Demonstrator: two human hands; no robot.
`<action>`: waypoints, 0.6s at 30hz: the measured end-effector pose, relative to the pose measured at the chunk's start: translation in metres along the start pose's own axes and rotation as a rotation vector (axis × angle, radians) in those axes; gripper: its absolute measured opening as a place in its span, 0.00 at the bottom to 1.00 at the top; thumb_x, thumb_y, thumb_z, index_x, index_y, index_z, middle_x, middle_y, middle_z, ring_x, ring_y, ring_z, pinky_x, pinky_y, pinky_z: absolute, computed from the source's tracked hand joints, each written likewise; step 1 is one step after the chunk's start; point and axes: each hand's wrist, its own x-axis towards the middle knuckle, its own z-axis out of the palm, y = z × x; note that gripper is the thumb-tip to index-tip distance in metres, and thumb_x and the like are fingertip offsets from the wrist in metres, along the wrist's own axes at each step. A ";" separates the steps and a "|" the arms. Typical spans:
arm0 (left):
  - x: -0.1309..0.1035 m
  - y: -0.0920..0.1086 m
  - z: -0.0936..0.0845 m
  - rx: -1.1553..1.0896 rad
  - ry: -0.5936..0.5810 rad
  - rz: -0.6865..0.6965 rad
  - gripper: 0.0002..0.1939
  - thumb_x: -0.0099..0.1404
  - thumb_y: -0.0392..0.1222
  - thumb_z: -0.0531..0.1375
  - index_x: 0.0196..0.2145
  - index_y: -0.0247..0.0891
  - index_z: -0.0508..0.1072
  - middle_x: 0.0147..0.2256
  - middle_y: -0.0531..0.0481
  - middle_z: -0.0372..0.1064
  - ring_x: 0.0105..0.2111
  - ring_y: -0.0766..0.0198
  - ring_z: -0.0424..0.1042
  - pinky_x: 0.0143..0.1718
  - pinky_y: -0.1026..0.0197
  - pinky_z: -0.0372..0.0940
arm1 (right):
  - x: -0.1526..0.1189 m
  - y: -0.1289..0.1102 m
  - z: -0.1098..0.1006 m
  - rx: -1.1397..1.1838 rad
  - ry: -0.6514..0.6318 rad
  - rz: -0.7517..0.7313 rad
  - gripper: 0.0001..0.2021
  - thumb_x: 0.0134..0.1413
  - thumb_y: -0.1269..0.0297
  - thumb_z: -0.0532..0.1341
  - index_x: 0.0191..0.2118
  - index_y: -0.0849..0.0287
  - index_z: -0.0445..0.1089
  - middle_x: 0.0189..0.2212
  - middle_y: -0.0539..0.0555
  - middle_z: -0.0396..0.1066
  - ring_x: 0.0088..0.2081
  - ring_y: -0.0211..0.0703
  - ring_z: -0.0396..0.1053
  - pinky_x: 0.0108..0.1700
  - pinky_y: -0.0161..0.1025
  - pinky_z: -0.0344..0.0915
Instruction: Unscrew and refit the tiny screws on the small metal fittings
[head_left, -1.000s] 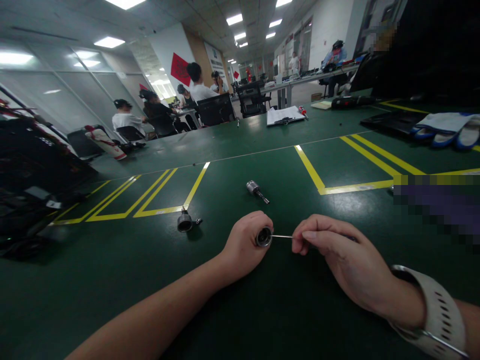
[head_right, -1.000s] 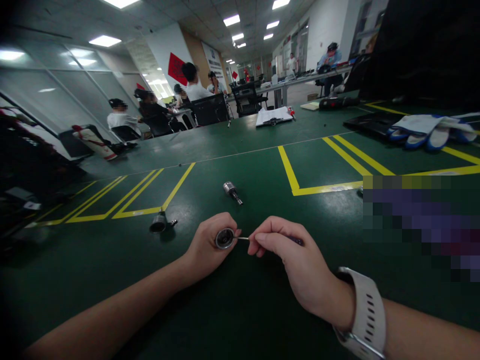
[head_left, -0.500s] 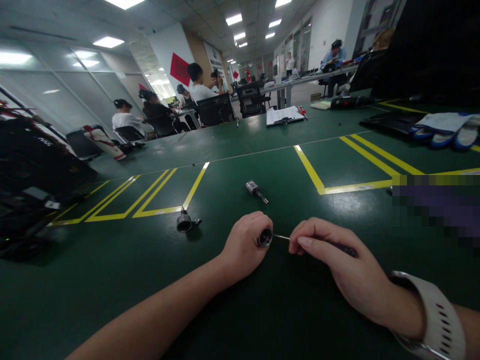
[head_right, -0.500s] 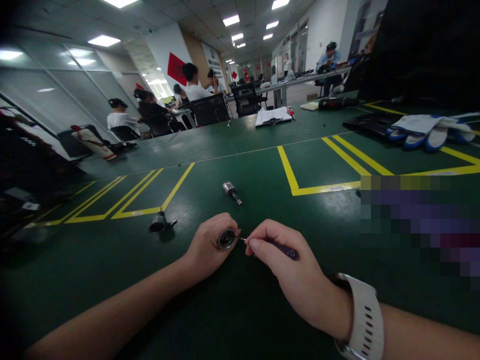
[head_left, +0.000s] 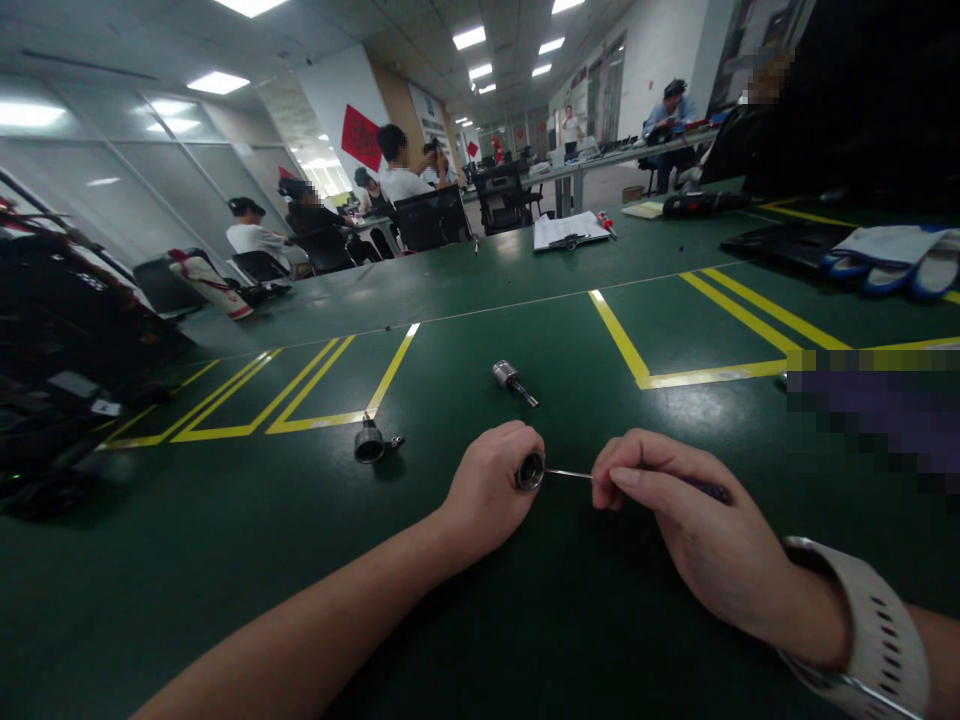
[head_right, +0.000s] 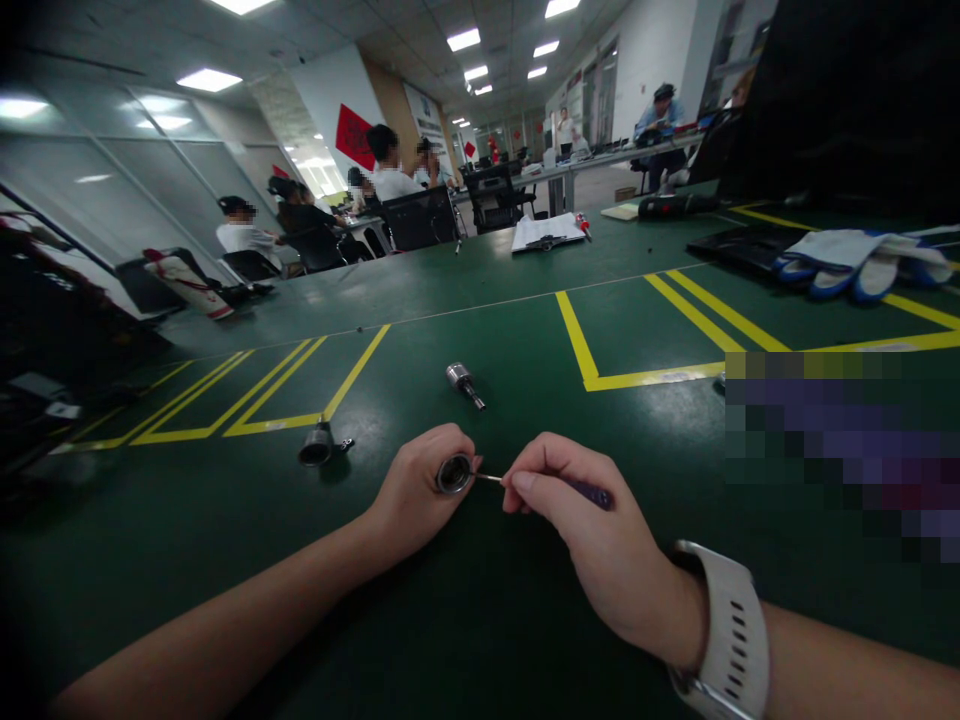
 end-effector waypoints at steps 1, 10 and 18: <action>0.000 0.000 0.000 -0.001 0.000 -0.007 0.06 0.57 0.29 0.55 0.26 0.36 0.63 0.25 0.55 0.61 0.26 0.68 0.61 0.27 0.65 0.55 | 0.000 0.000 0.000 0.001 0.005 -0.001 0.09 0.54 0.67 0.55 0.26 0.58 0.69 0.26 0.51 0.67 0.31 0.42 0.64 0.34 0.40 0.60; -0.001 -0.002 0.000 -0.030 -0.003 -0.036 0.05 0.58 0.29 0.55 0.27 0.36 0.64 0.26 0.55 0.61 0.26 0.69 0.61 0.26 0.65 0.55 | -0.001 0.000 0.000 0.005 0.045 -0.020 0.09 0.54 0.67 0.55 0.24 0.58 0.67 0.25 0.51 0.65 0.30 0.42 0.62 0.32 0.39 0.58; -0.001 -0.003 0.001 -0.013 0.011 -0.070 0.06 0.57 0.29 0.56 0.26 0.36 0.64 0.26 0.55 0.61 0.26 0.68 0.61 0.26 0.65 0.55 | -0.001 0.004 0.000 0.017 0.077 -0.020 0.09 0.53 0.68 0.55 0.24 0.57 0.67 0.23 0.49 0.64 0.29 0.41 0.61 0.32 0.39 0.57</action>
